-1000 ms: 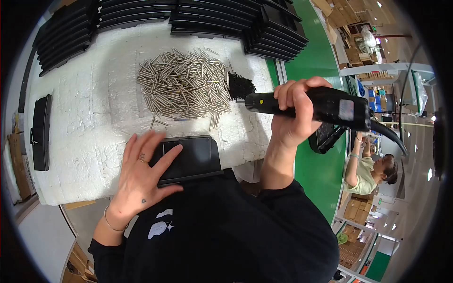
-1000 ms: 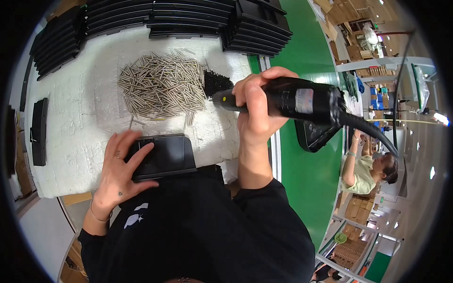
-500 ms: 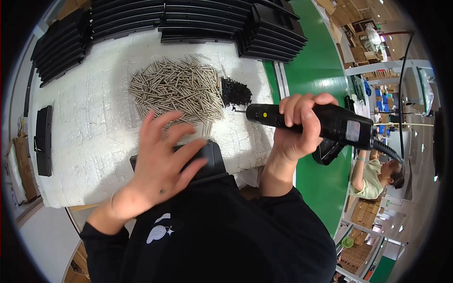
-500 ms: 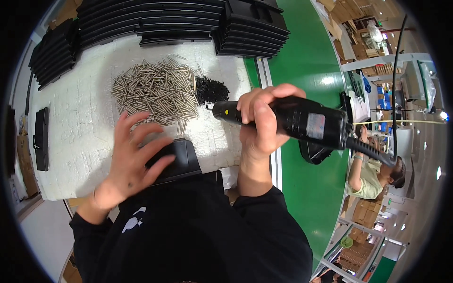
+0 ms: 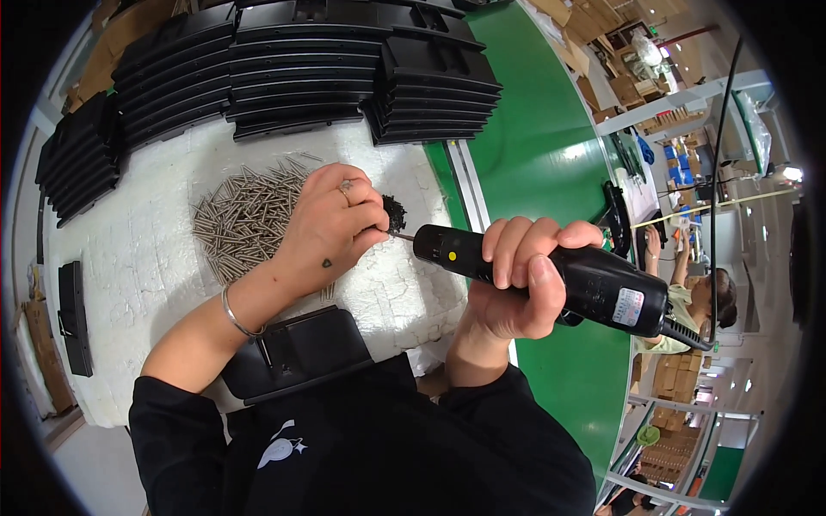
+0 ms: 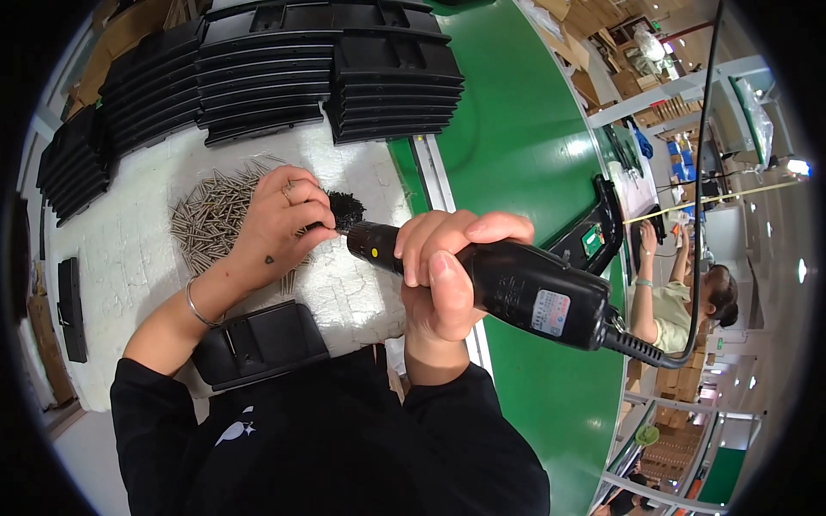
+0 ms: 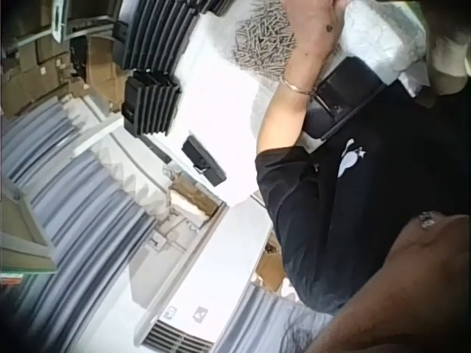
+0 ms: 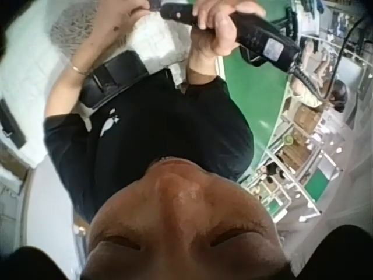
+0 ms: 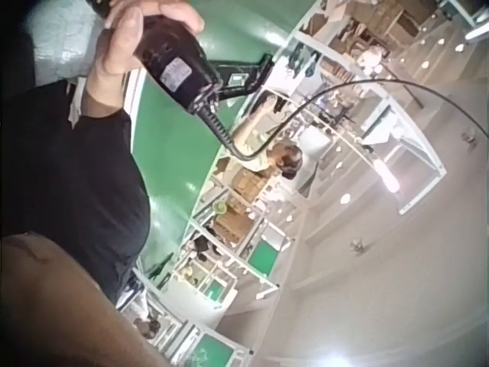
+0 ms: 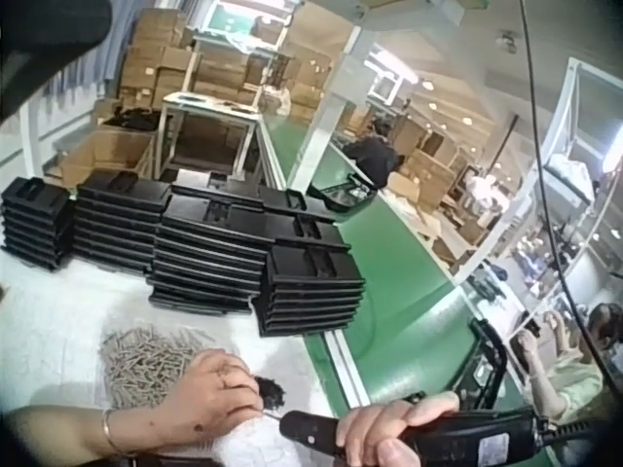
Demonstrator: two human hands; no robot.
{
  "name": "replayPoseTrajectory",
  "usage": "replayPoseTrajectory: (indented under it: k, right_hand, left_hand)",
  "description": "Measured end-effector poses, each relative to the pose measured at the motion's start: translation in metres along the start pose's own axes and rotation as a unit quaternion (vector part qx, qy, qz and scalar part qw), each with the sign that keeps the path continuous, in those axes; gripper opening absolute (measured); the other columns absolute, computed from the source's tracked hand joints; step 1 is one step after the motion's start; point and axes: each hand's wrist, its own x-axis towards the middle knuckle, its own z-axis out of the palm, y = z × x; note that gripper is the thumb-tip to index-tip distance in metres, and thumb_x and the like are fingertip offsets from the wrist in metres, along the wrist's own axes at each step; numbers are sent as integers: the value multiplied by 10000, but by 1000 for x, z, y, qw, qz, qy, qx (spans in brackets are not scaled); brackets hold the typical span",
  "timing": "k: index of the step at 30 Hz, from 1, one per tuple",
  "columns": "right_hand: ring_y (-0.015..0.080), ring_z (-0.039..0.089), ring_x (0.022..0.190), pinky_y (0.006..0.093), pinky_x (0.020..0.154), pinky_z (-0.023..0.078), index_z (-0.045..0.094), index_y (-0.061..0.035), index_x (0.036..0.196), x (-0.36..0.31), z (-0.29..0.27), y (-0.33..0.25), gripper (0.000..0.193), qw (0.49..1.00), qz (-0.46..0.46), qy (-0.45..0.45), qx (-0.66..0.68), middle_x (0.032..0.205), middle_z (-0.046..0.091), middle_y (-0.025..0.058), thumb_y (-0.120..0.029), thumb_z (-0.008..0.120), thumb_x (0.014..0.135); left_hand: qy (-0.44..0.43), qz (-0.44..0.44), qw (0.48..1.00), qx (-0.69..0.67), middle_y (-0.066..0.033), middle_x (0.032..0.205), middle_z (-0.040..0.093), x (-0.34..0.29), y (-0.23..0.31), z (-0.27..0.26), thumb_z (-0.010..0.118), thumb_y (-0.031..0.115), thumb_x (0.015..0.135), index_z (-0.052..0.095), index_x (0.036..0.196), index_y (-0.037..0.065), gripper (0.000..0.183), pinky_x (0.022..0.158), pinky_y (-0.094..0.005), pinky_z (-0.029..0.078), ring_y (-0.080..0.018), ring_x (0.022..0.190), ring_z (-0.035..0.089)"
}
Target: Use an electric screwdriver to fasten small screws into plastic housing components on an assembly line.
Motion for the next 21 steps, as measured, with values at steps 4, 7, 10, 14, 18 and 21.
replayPoseTrajectory:
  k: [4, 7, 10, 14, 18, 21]
  right_hand:
    - [140, 461, 475, 320, 546, 431, 392, -92, 1091, 1, 1, -2, 333, 999, 5, 27, 47, 623, 459, 20, -44, 575, 817]
    - [76, 409, 499, 270, 556, 381, 453, -86, 1095, 0, 2, -6, 271, 1000, 0, -4, 13, 623, 405, -34, -105, 521, 833]
    - [79, 427, 510, 271, 576, 397, 439, -83, 1086, -7, 6, -12, 257, 1000, -11, -13, 20, 621, 415, -30, -96, 505, 838]
    - [84, 440, 519, 273, 576, 401, 435, -81, 1085, -11, 12, -20, 261, 999, -6, -47, 19, 626, 424, -29, -90, 509, 836]
    - [86, 445, 527, 267, 574, 392, 439, -70, 1085, -7, 22, -21, 266, 994, 12, -99, 54, 633, 432, -30, -87, 520, 832]
    - [80, 437, 526, 255, 572, 369, 452, -67, 1097, -14, 29, -25, 284, 992, 19, -110, 58, 633, 434, -32, -85, 525, 823]
  left_hand:
    - [-1, -71, 996, -56, 15, 815, 610, 4, 6, -1, 806, 138, 645, 649, 765, 109, 199, 864, -397, 431, -235, 956, 555]
    - [-3, -91, 992, -84, 3, 769, 621, 3, 13, -4, 806, 157, 659, 657, 759, 99, 188, 824, -374, 448, -233, 941, 564]
    - [-8, -102, 989, -105, -8, 756, 639, -3, 16, -7, 800, 169, 675, 668, 757, 90, 174, 798, -360, 464, -229, 935, 574]
    - [-5, -106, 985, -138, -25, 786, 658, -11, 20, -14, 796, 193, 688, 674, 763, 79, 183, 780, -338, 480, -232, 926, 591]
    - [9, -164, 972, -166, -41, 831, 666, -30, 21, -24, 796, 187, 695, 683, 774, 79, 175, 781, -344, 489, -239, 915, 602]
    - [-15, -85, 988, -128, -33, 959, 688, -30, 31, -37, 807, 97, 673, 698, 941, 97, 289, 834, -334, 501, -236, 1042, 585]
